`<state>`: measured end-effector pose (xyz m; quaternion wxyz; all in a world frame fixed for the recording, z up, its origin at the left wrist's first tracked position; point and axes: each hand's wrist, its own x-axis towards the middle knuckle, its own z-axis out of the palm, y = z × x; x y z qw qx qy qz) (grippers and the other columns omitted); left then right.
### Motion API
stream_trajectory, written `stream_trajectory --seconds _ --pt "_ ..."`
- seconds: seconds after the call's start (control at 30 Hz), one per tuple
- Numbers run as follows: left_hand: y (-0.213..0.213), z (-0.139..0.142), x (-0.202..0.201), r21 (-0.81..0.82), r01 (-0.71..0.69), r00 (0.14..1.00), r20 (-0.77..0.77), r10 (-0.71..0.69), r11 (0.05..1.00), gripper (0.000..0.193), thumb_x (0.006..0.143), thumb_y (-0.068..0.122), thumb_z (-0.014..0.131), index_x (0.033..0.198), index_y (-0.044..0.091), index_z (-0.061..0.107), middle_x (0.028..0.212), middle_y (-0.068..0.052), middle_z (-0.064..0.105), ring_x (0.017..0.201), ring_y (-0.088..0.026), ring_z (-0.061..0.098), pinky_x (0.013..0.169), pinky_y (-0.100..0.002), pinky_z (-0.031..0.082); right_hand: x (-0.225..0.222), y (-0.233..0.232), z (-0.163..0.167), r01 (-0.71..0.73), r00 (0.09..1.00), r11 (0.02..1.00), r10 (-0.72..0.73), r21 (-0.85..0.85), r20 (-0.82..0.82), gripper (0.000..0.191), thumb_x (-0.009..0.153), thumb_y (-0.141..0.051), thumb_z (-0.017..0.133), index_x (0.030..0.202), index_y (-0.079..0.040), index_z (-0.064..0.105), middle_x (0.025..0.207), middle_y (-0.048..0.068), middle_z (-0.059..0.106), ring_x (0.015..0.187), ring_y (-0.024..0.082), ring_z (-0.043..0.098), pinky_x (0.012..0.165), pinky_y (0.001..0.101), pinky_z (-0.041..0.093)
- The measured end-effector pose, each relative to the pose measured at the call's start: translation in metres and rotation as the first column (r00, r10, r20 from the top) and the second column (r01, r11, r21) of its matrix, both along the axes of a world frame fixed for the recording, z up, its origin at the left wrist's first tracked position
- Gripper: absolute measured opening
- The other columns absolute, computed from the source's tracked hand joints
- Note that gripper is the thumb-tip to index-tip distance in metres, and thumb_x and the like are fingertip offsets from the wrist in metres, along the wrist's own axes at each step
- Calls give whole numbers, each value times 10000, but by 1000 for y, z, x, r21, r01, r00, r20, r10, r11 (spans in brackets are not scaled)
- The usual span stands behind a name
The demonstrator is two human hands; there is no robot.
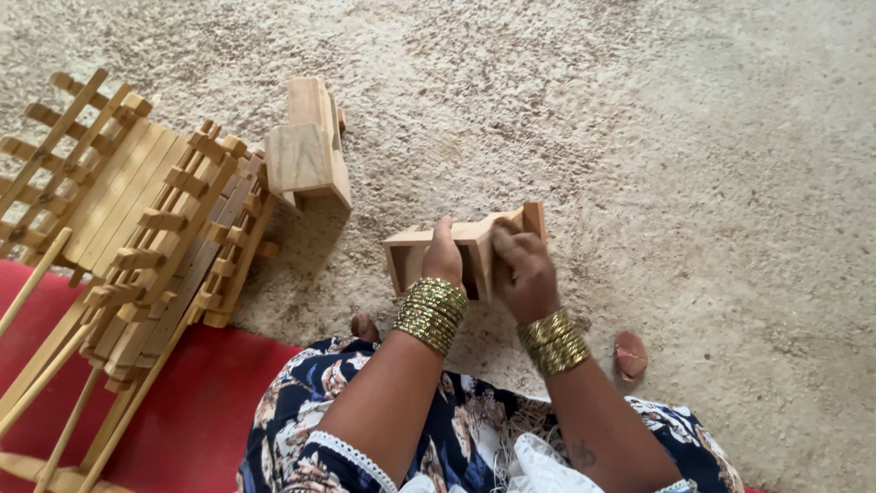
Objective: The person assembles a small wooden stool by hand, fitting the legs into the seat frame and tapping them into place. They then pick up a wooden stick and rub it against the stool.
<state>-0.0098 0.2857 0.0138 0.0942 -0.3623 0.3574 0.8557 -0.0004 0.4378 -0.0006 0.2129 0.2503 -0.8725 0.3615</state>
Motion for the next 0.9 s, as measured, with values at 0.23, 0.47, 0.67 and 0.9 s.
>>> stream_trajectory --seconds 0.23,0.47,0.67,0.9 --pt "8 7 4 -250 120 990 -40 -135 961 725 939 561 492 1224 -88 643 1130 -146 720 979 -195 690 869 -273 507 -18 34 -10 208 896 912 -323 352 306 407 851 -30 619 1253 1 674 949 159 695 843 266 672 807 396 594" --pt "-1 7 1 -40 58 998 8 -58 998 711 916 523 484 1152 -118 681 1052 -221 736 874 -266 717 772 -346 572 2 4 -6 -1 985 999 -5 35 171 396 951 -33 554 1337 -11 635 983 144 709 726 209 670 618 295 587" --pt "6 6 3 -73 10 1000 9 -9 997 675 917 528 518 1156 -87 664 1075 -164 739 916 -216 714 798 -307 553 -14 28 -12 154 954 981 -179 119 242 440 914 -18 559 1345 -7 647 954 147 712 732 176 666 653 289 591" --pt "2 1 0 -22 -8 1000 -1 8 1000 627 924 491 511 1099 -83 693 981 -154 741 830 -223 712 733 -328 568 7 -2 17 17 958 1000 -16 0 287 363 965 -7 518 1290 -33 678 831 82 728 595 169 621 509 272 547"
